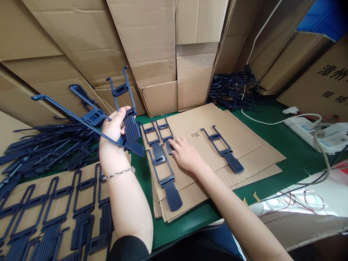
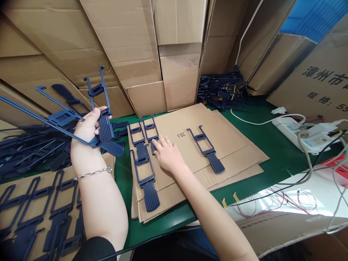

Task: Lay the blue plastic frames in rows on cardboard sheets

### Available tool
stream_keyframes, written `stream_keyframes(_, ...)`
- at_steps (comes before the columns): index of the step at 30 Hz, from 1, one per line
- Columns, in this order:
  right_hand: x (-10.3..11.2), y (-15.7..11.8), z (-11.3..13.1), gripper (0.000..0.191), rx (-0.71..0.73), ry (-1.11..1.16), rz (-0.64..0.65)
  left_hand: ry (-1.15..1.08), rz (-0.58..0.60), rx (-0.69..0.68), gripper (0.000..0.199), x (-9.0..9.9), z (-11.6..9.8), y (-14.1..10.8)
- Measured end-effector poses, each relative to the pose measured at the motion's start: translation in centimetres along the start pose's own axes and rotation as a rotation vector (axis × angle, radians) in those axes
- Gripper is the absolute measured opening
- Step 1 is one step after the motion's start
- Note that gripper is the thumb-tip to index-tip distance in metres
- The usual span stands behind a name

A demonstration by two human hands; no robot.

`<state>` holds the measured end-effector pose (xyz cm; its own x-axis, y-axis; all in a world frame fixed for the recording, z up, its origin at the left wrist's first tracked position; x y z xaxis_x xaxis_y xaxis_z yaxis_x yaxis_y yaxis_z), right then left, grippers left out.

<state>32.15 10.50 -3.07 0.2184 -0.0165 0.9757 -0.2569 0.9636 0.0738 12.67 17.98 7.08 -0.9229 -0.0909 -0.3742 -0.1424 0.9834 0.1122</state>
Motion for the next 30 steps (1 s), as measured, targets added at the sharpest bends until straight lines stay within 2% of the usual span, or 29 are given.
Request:
stream_keyframes(2,-0.9,0.4,1.0,0.048,0.085,-0.009,0.037,0.025,-0.02,0.014,0.016,0.0,0.1,0.2)
stream_keyframes(4,-1.5,0.6,1.0,0.048,0.102,-0.032,0.047,0.051,-0.026,0.017,0.016,0.0,0.2,0.3)
stream_keyframes(11,-1.4,0.3,0.3,0.047,0.075,-0.019,0.034,0.057,-0.03,0.025,0.016,-0.2,0.4,0.3)
stream_keyframes(22,-1.1,0.3,0.6,0.048,0.024,-0.035,0.01,0.06,-0.017,0.025,0.017,-0.1,0.5,0.3)
stream_keyframes(24,-0.4,-0.2,-0.3,0.05,-0.039,-0.034,0.001,0.057,-0.017,0.026,0.017,0.0,0.5,0.4)
stream_keyframes(26,0.7,-1.2,-2.3,0.051,-0.16,-0.077,-0.04,0.058,-0.016,0.03,0.018,0.1,0.6,0.5)
stream_keyframes(30,2.8,-4.6,-8.1,0.059,-0.524,-0.179,-0.086,0.073,-0.011,0.009,0.02,0.1,0.6,0.6)
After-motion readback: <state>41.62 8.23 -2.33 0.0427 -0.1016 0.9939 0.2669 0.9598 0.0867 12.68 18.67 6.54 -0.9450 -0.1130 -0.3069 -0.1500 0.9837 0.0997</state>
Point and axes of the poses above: each hand's wrist, its own y-axis towards the middle knuckle, its own x-axis out of the back of the hand, z = x × y, the point moved 6 cm from there along y, towards the middle knuckle, and after that the axes turned 7 degrees about -y, right-handed, at the moved point
